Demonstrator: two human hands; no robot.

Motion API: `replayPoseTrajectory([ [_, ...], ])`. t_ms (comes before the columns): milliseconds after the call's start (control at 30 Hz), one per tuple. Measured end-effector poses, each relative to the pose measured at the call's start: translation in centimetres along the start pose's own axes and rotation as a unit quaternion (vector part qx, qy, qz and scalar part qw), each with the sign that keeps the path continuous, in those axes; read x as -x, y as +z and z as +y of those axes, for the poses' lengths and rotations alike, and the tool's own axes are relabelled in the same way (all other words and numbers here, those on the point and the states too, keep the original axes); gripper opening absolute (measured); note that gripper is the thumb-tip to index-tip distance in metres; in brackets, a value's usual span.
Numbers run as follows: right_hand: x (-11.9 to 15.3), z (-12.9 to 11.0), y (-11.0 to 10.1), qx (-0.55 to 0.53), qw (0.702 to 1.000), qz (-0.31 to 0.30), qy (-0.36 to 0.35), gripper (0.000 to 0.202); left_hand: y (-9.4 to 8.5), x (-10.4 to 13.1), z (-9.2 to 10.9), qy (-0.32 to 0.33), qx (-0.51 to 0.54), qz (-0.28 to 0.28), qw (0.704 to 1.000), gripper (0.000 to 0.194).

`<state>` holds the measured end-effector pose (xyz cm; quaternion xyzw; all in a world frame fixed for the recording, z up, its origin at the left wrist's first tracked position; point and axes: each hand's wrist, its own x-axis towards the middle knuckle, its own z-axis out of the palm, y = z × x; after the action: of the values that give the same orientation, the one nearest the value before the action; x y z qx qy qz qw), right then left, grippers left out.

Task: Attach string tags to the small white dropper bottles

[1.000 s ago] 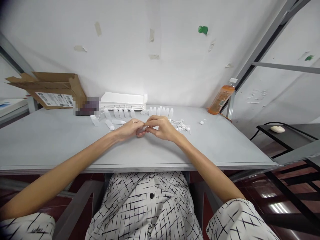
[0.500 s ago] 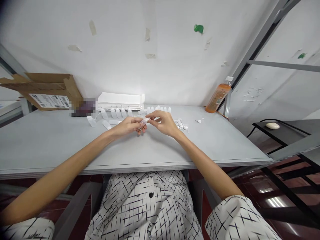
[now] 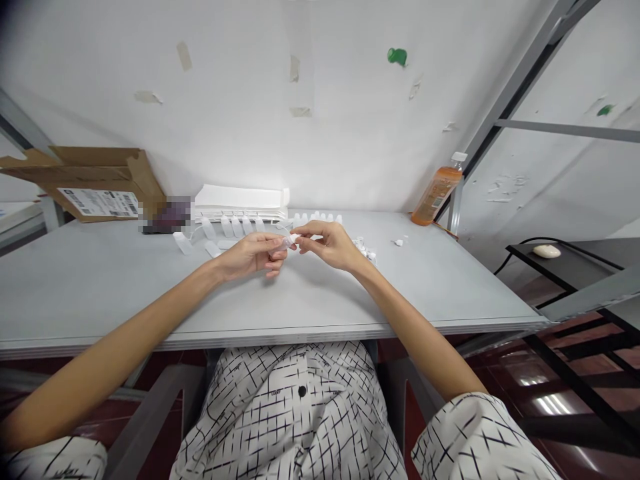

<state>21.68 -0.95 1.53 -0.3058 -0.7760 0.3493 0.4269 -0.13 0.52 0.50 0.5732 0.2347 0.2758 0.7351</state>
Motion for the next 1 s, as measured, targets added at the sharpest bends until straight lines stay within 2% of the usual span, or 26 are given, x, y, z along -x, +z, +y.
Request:
replayPoseTrajectory([
  [200,0.0,-0.1,0.4,0.0,1.0,-0.008,-0.007,0.03,-0.3,-0.1,-0.2,-0.024,0.025,0.0,0.999,0.02],
  [367,0.0,0.0,0.6,0.019,1.0,-0.004,-0.018,0.029,-0.3,0.0,-0.3,-0.02,0.003,-0.002,1.0,0.022],
  [500,0.1,0.4,0.7,0.099,0.995,-0.006,-0.021,0.029,0.2,-0.2,-0.6,0.014,-0.04,0.004,0.999,0.027],
  [700,-0.2,1.5,1.0,0.274,0.955,0.01,-0.11,0.034,0.5,-0.7,-1.3,0.089,-0.134,0.016,0.987,0.034],
  [900,-0.3,2.0,1.4,0.286,0.958,0.001,-0.025,0.041,0.3,-0.8,-1.7,0.136,-0.312,0.065,0.938,0.032],
  [1000,-0.3,1.8,1.2,0.247,0.969,0.001,-0.004,0.042,0.2,-0.8,-1.4,0.142,-0.328,0.057,0.932,0.03],
])
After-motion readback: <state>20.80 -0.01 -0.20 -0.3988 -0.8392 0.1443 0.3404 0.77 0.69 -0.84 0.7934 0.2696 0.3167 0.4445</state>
